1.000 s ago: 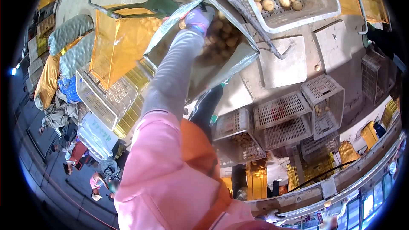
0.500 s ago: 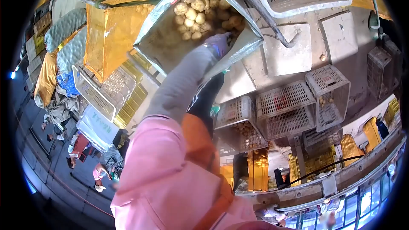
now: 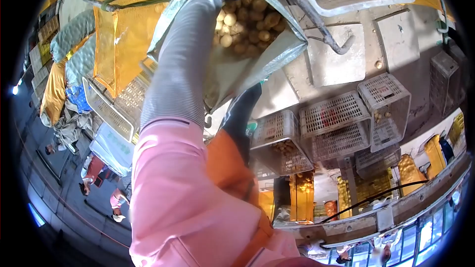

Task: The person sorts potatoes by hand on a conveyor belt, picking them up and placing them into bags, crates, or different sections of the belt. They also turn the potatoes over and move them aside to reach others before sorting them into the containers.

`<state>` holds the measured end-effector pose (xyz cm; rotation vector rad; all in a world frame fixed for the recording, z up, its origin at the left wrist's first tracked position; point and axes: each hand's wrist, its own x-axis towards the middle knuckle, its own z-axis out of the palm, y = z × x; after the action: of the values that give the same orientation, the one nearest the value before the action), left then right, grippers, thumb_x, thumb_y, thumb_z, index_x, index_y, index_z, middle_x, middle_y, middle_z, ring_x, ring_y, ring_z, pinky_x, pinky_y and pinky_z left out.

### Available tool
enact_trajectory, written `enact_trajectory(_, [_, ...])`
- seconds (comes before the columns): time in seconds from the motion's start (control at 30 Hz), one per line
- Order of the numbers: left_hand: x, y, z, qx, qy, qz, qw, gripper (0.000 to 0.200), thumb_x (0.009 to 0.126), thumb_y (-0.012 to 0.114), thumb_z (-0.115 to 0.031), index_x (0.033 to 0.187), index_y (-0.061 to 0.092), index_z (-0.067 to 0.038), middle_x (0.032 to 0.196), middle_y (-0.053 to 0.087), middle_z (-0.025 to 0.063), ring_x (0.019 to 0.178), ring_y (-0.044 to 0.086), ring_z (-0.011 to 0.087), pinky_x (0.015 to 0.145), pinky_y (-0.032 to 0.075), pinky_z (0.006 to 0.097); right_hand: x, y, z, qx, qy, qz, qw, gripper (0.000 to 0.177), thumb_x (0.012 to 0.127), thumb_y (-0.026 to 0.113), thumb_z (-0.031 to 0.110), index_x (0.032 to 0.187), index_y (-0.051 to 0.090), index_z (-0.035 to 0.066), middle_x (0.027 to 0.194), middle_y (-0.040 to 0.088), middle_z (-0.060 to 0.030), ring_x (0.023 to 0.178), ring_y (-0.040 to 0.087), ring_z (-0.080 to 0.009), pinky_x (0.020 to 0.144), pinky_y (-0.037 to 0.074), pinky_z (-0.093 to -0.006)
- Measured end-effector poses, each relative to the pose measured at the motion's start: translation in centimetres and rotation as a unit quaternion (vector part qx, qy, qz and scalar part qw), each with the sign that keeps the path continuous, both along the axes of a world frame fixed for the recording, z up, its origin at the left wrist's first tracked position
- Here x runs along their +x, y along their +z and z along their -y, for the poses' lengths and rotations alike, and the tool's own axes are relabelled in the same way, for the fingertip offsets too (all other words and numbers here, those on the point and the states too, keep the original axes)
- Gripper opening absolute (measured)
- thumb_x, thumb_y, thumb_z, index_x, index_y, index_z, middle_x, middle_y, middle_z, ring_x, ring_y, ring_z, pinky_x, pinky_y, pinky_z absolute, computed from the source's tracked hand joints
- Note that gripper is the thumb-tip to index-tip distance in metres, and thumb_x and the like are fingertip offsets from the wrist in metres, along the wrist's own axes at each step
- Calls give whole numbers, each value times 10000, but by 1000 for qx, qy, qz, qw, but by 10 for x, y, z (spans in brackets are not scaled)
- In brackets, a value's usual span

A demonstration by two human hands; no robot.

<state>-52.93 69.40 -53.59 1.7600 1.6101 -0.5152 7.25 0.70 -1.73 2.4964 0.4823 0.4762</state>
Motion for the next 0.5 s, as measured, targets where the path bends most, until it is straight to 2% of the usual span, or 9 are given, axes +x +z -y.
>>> enact_trajectory(0.07, [40, 89, -5, -123, -84, -62, 987, 518, 790, 768, -378, 1219, 698, -97, 1202, 693, 175, 1083, 656, 315, 938, 511, 423, 5, 0, -3, -4, 6, -3, 1000, 814, 896, 698, 262, 1552, 251, 82, 1425, 449, -280, 1258, 470, -394, 1063, 420, -572])
enact_trajectory(0.13, [44, 105, -4, -186, -125, -93, 970, 499, 798, 764, -368, 1212, 704, -97, 1178, 703, 170, 1059, 663, 309, 925, 516, 421, 8, 1, -4, -7, 9, -5, 1000, 815, 895, 700, 258, 1552, 251, 82, 1423, 452, -279, 1255, 472, -392, 1062, 422, -569])
enact_trajectory(0.23, [29, 68, 11, -272, -9, -78, 959, 414, 821, 749, -359, 1158, 740, -119, 1106, 723, 161, 979, 677, 293, 888, 527, 420, 11, 1, -5, -9, 16, -7, 1000, 816, 893, 704, 251, 1551, 252, 82, 1420, 455, -278, 1250, 476, -389, 1060, 426, -565])
enact_trajectory(0.27, [16, 49, 28, -298, 226, -33, 927, 379, 831, 741, -347, 1142, 751, -130, 1108, 728, 151, 978, 683, 287, 885, 531, 412, 14, 2, -5, -8, 19, -7, 1000, 817, 892, 705, 249, 1551, 252, 82, 1419, 456, -277, 1249, 477, -388, 1059, 427, -564])
enact_trajectory(0.3, [7, 33, 38, -304, 447, 13, 841, 345, 841, 734, -334, 1125, 761, -141, 1110, 733, 141, 976, 690, 281, 882, 535, 405, 15, 2, -5, -7, 21, -7, 1000, 817, 891, 706, 246, 1551, 253, 82, 1418, 457, -277, 1247, 478, -387, 1059, 428, -562])
enact_trajectory(0.37, [27, 55, 33, -218, 180, -69, 957, 685, 790, 739, -571, 1351, 642, -191, 1357, 625, 170, 1286, 566, 350, 1090, 434, 398, 18, 1, -1, -4, 22, -11, 1000, 818, 890, 708, 242, 1551, 253, 82, 1416, 460, -276, 1244, 480, -385, 1057, 430, -559])
enact_trajectory(0.4, [34, 83, 32, -224, 85, -44, 970, 750, 775, 742, -602, 1366, 625, -156, 1374, 612, 172, 1304, 551, 346, 1102, 425, 397, 19, 1, 1, -2, 25, -11, 1000, 818, 889, 709, 240, 1550, 253, 82, 1415, 461, -276, 1242, 481, -384, 1057, 431, -558])
enact_trajectory(0.43, [36, 83, 42, -195, 88, -38, 976, 705, 802, 740, -552, 1368, 618, -149, 1338, 629, 164, 1250, 579, 338, 1056, 454, 399, 21, 0, 4, 2, 28, -11, 1000, 818, 888, 710, 237, 1550, 254, 83, 1414, 462, -275, 1241, 482, -383, 1056, 432, -556])
enact_trajectory(0.5, [29, 75, 66, -123, 232, 6, 965, 618, 857, 736, -453, 1371, 604, -137, 1266, 663, 149, 1141, 635, 322, 966, 514, 401, 24, -1, 10, 8, 34, -12, 999, 819, 887, 712, 233, 1550, 254, 83, 1411, 464, -275, 1238, 485, -381, 1055, 435, -553])
